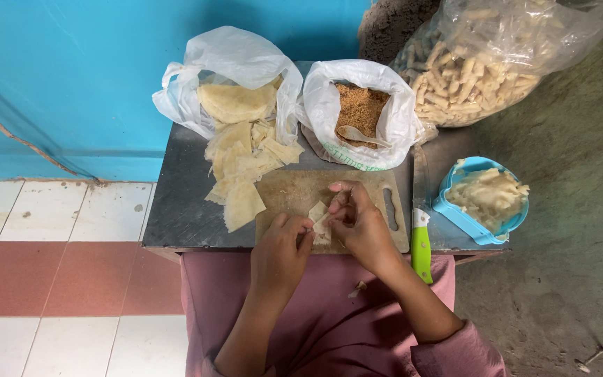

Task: The person sits at a small metal table and folds cut dough wrappers around a filling, one at a time. They use a spoon to scoop brown filling from a plastic-lined bag, place it on a wrapper on the cutting board, fold and pinch the wrapper closed, and set the finished pastry into a blue bowl.

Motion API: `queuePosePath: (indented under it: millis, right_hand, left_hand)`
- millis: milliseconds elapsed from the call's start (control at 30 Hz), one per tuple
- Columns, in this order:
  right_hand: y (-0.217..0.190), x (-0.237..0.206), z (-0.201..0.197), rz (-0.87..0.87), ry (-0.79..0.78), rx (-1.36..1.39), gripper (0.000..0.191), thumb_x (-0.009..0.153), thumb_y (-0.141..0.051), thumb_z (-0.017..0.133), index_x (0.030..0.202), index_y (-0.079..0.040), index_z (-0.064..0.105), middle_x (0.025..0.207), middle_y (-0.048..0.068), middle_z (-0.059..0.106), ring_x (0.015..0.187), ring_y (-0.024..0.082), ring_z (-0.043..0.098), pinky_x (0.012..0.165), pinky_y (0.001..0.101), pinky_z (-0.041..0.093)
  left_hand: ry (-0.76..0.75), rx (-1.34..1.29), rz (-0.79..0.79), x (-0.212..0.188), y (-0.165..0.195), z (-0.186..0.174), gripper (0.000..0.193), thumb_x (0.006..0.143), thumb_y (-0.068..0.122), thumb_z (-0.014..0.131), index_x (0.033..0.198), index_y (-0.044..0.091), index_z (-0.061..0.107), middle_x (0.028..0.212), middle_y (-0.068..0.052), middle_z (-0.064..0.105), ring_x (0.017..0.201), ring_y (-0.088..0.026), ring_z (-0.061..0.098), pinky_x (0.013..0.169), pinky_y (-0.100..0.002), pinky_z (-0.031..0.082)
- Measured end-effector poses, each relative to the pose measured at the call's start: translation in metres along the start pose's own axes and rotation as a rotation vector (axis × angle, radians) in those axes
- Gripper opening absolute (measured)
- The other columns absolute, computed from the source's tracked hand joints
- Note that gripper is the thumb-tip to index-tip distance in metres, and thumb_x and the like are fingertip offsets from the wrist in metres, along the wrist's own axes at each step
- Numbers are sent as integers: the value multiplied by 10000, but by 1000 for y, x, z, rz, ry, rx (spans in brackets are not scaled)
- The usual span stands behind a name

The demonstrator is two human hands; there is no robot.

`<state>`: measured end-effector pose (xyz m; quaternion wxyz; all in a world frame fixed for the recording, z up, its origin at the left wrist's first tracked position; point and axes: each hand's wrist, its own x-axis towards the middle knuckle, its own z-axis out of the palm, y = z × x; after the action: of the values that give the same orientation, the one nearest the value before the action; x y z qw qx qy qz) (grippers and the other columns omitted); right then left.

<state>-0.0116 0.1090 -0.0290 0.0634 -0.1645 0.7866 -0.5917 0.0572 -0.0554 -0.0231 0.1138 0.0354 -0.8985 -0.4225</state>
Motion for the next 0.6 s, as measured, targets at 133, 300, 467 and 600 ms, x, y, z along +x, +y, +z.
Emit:
queuePosePath:
  millis: [133, 300, 467, 600]
  right_hand:
    - [-1, 1, 2, 64, -54, -67, 555, 850, 104, 677, 1343, -75, 495, 979, 28, 583, 798, 76, 604, 691, 237, 556]
    - [-10, -8, -2, -211, -25, -381, 433, 795, 49, 749, 1188, -44, 590, 1042, 88, 607, 917, 203, 643, 785, 336, 558]
    - [-20, -28, -17, -553, -79, -797, 215, 830, -61, 746, 1038, -20, 711, 1044, 93, 635, 982, 280, 622, 888, 395, 508]
    - [-18, -39, -20, -695, -181, -1020, 242, 786, -82, 726, 1016, -7, 734, 1041, 88, 644, 989, 268, 603, 871, 398, 475]
  left_hand:
    - [18, -39, 87, 1, 1, -3, 229, 880, 115, 683, 1107, 83, 677, 1018, -63, 644, 847, -259, 686, 687, -394, 533]
    - [69, 68, 274, 1, 0, -4, 96, 893, 126, 699, 971, 106, 750, 966, -53, 652, 898, -288, 658, 726, -412, 526]
    - [7, 147, 412, 7, -5, -9, 99, 907, 145, 698, 965, 80, 744, 974, -67, 641, 927, -280, 636, 754, -419, 521]
    - [-28, 206, 541, 4, -4, -17, 142, 864, 140, 717, 972, 50, 729, 984, -83, 621, 928, -283, 613, 763, -413, 515]
